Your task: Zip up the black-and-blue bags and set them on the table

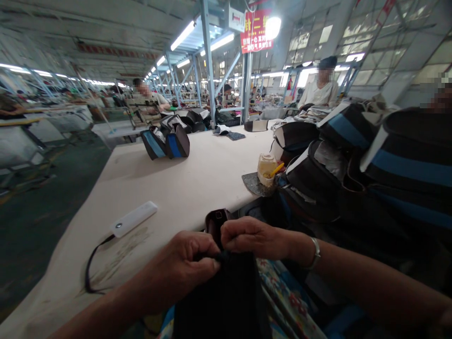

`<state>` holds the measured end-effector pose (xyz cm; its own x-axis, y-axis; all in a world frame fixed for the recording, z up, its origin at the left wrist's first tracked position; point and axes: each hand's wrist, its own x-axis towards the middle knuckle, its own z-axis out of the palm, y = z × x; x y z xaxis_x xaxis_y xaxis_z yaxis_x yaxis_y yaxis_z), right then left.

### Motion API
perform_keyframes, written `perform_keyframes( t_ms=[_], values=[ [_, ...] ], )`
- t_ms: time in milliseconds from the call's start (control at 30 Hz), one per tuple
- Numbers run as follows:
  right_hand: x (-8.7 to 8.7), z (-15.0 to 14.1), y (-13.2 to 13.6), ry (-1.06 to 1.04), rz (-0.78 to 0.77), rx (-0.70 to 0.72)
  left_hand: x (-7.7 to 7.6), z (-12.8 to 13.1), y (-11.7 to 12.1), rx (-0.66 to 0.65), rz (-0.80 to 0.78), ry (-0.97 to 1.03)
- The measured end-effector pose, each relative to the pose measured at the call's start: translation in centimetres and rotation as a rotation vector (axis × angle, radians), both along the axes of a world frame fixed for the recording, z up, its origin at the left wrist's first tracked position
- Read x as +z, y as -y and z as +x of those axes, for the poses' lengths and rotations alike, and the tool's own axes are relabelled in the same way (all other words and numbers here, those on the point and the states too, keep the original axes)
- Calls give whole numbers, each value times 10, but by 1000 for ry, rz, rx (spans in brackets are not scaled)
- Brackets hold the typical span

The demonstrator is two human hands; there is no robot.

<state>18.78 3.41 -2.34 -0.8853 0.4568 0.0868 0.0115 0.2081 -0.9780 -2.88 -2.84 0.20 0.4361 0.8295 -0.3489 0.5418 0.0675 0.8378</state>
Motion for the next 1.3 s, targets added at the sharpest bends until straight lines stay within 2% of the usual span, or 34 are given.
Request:
perform_keyframes(
  t_ms=[133,300,400,500,633,700,767,800,933,1000,1133,1200,1300],
  values=[
    [3,-3,8,107,187,-122,2,1,0,5,98,-70],
    [-9,-13,18,102,257,-302,-2,6,1,-40,258,-127],
    [-19,-13,21,-50,514,-377,-5,6,1,-43,286,-125],
    [-23,-7,22,-146,819,-316,-3,1,-2,-40,157,-81],
    [-22,4,26,5,1296,-192,0,-6,-10,-126,7,13],
    [-21,9,30,72,1422,-163,-1,-7,-12,-159,-37,-4],
    [-19,12,34,51,1392,-153,-3,-6,-11,-168,-40,-51],
    [-18,13,35,6,1294,-169,-3,-4,-9,-167,-23,-63],
    [-3,20,30,-110,621,-292,4,5,1,-144,115,-75],
    [7,21,22,-47,452,-221,8,10,5,-142,208,-94],
    [16,17,11,-16,481,41,10,15,8,-146,307,-116],
    [10,13,12,-58,567,23,6,12,7,-146,314,-127],
    [-2,10,18,-93,746,-83,0,-2,-2,-184,176,-97]
  ],
)
